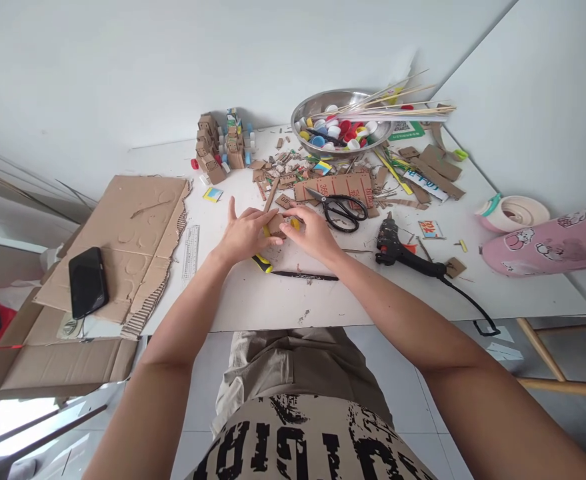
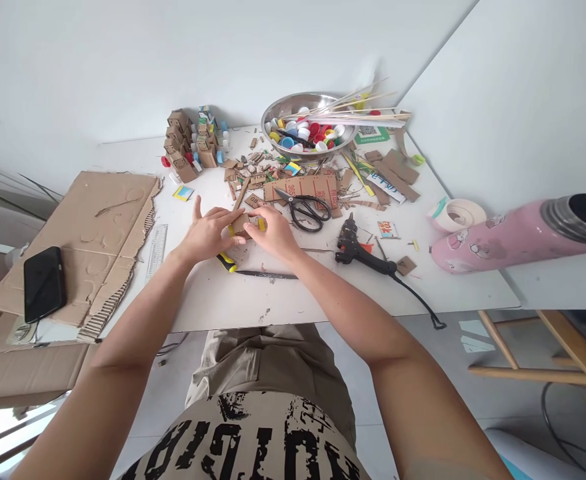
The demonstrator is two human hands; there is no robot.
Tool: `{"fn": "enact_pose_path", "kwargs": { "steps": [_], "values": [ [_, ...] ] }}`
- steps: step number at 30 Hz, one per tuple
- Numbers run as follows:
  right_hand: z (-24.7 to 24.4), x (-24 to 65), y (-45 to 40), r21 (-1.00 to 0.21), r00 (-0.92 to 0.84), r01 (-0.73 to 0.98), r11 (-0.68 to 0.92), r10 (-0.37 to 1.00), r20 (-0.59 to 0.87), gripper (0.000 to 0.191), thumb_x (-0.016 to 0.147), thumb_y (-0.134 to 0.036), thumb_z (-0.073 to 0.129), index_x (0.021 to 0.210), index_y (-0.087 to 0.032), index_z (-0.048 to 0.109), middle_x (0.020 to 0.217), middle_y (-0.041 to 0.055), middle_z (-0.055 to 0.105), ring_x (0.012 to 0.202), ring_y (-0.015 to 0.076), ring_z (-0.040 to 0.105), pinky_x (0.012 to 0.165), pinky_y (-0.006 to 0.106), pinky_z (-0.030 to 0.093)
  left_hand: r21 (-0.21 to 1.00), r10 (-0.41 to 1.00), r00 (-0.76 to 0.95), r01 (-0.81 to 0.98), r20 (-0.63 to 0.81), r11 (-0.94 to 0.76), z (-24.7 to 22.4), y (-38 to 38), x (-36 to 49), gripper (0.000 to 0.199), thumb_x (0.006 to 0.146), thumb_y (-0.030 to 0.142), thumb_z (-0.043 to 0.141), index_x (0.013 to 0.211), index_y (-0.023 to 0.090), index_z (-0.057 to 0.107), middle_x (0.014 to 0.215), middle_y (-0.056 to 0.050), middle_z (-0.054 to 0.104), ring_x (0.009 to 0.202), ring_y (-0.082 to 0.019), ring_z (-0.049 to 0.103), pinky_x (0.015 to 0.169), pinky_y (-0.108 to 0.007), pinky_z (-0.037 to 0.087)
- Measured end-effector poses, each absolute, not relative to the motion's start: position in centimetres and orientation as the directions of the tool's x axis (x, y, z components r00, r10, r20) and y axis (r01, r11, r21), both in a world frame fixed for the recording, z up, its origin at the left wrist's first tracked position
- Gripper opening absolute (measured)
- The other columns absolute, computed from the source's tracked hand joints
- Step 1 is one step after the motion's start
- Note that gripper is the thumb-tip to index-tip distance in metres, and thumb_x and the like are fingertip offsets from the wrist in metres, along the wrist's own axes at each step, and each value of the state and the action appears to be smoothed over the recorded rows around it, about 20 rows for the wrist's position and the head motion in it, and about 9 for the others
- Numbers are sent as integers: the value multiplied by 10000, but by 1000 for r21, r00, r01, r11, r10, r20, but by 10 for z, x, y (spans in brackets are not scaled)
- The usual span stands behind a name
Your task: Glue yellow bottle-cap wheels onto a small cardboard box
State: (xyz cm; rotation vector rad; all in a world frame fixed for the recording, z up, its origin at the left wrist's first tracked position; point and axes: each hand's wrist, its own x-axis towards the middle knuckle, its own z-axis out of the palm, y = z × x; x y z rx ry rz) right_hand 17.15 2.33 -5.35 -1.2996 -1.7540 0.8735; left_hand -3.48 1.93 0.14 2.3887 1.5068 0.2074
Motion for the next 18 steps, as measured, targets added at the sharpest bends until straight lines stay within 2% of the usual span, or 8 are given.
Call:
{"fn": "enact_pose_path", "kwargs": {
  "steps": [4,6,13,18],
  "values": [
    [-52,171,23,-860,-178,449,243,967,180,214,909,-425,767,1076,-304,823,1372,80,814,1484,391,654,1266,621,519,377,909,411,854,-64,-359,3,19,-33,533,1111,460,442,1556,301,689,1403,-100,821,1495,-365,641,1412,-774,-2],
    [-52,171,23,-859,-176,447,249,966,189,208,905,-435,766,1065,-310,814,1349,72,821,1462,387,669,1244,612,538,401,915,393,855,-87,-329,5,18,-31,531,1116,433,406,1536,313,709,1399,-85,825,1501,-355,639,1418,-761,46],
    [-48,173,26,-880,-190,430,200,973,128,222,819,-388,793,1018,-291,779,1297,64,833,1315,365,744,1136,557,606,429,924,367,855,-106,-290,10,16,-28,504,1067,452,542,1518,321,725,1379,-85,834,1498,-367,641,1417,-749,84],
    [-30,180,25,-887,-235,453,93,972,-18,478,746,-358,872,1200,-262,757,1325,74,807,1206,328,763,1044,495,630,444,909,399,841,-123,-309,9,13,-31,604,1023,567,626,1537,261,707,1352,-116,838,1494,-390,642,1425,-718,97]
  ]
}}
